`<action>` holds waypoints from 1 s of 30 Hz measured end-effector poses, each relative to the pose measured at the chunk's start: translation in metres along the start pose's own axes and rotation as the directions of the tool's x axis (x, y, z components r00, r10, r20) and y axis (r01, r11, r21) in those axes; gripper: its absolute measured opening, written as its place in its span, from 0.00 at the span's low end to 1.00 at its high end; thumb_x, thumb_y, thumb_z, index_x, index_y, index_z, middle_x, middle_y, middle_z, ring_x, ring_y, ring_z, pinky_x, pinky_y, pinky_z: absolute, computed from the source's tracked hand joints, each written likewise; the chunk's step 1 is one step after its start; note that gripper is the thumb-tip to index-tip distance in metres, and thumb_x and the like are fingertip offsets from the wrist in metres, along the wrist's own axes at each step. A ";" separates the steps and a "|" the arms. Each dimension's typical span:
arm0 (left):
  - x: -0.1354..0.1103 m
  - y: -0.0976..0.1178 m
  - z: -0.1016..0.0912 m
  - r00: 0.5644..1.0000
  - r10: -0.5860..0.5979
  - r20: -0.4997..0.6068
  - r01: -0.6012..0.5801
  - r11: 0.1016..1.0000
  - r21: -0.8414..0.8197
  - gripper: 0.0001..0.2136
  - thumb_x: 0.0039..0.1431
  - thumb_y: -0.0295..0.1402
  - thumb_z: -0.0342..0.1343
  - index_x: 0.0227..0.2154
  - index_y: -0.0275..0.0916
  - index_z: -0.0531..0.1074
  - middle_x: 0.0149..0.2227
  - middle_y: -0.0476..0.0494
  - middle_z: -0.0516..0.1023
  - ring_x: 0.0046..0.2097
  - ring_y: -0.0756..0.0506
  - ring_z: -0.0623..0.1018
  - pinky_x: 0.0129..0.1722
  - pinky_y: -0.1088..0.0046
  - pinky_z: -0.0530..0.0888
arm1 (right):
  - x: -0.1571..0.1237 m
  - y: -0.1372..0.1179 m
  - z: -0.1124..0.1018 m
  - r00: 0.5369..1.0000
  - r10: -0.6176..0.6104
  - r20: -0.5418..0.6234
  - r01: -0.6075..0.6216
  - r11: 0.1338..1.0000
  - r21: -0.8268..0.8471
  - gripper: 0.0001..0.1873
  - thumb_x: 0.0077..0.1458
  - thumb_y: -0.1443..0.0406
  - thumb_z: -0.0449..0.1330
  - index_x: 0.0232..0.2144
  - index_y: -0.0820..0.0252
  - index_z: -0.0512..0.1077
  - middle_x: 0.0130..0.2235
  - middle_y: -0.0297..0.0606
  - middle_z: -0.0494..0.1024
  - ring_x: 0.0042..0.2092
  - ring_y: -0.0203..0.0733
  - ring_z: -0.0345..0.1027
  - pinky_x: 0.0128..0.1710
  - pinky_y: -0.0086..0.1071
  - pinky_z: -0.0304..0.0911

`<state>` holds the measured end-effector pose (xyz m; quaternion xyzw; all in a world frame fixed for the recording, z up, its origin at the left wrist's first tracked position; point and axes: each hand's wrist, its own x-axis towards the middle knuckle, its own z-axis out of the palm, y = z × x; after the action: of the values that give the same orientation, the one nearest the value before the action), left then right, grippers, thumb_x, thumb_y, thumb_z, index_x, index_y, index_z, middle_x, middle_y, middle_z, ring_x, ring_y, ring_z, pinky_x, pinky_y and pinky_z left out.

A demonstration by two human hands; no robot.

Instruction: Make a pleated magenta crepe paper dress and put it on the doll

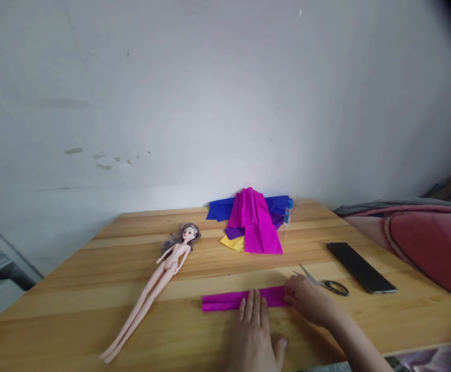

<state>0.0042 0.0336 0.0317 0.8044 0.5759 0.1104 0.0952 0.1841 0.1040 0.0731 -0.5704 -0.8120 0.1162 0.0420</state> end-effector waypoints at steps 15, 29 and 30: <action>0.007 0.012 -0.002 1.000 0.003 0.010 -0.003 1.000 -0.021 0.32 0.57 0.45 0.46 0.60 0.29 0.54 0.63 0.34 0.48 0.64 0.34 0.50 0.62 0.52 0.54 | -0.004 -0.003 0.011 0.998 0.048 -0.038 -0.050 0.996 -0.070 0.10 0.54 0.66 0.52 0.31 0.60 0.73 0.37 0.44 0.76 0.43 0.49 0.68 0.39 0.35 0.59; 0.013 0.035 -0.008 0.988 0.077 0.132 -0.062 0.992 -0.114 0.32 0.56 0.42 0.44 0.60 0.26 0.53 0.64 0.32 0.49 0.65 0.36 0.48 0.63 0.54 0.52 | -0.012 0.009 0.015 0.981 0.163 -0.101 -0.158 0.985 0.064 0.05 0.50 0.65 0.55 0.27 0.59 0.70 0.34 0.41 0.76 0.38 0.45 0.70 0.35 0.32 0.58; 0.013 0.034 -0.007 0.988 0.079 0.130 -0.065 0.992 -0.109 0.32 0.56 0.42 0.44 0.60 0.26 0.53 0.64 0.32 0.48 0.65 0.36 0.48 0.63 0.54 0.52 | -0.013 0.011 0.014 0.981 0.168 -0.092 -0.159 0.982 0.098 0.04 0.49 0.66 0.55 0.26 0.59 0.70 0.33 0.40 0.76 0.37 0.44 0.70 0.35 0.31 0.58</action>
<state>0.0376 0.0356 0.0488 0.8242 0.5322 0.0895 0.1714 0.1959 0.0937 0.0575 -0.6379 -0.7532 0.1269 0.0986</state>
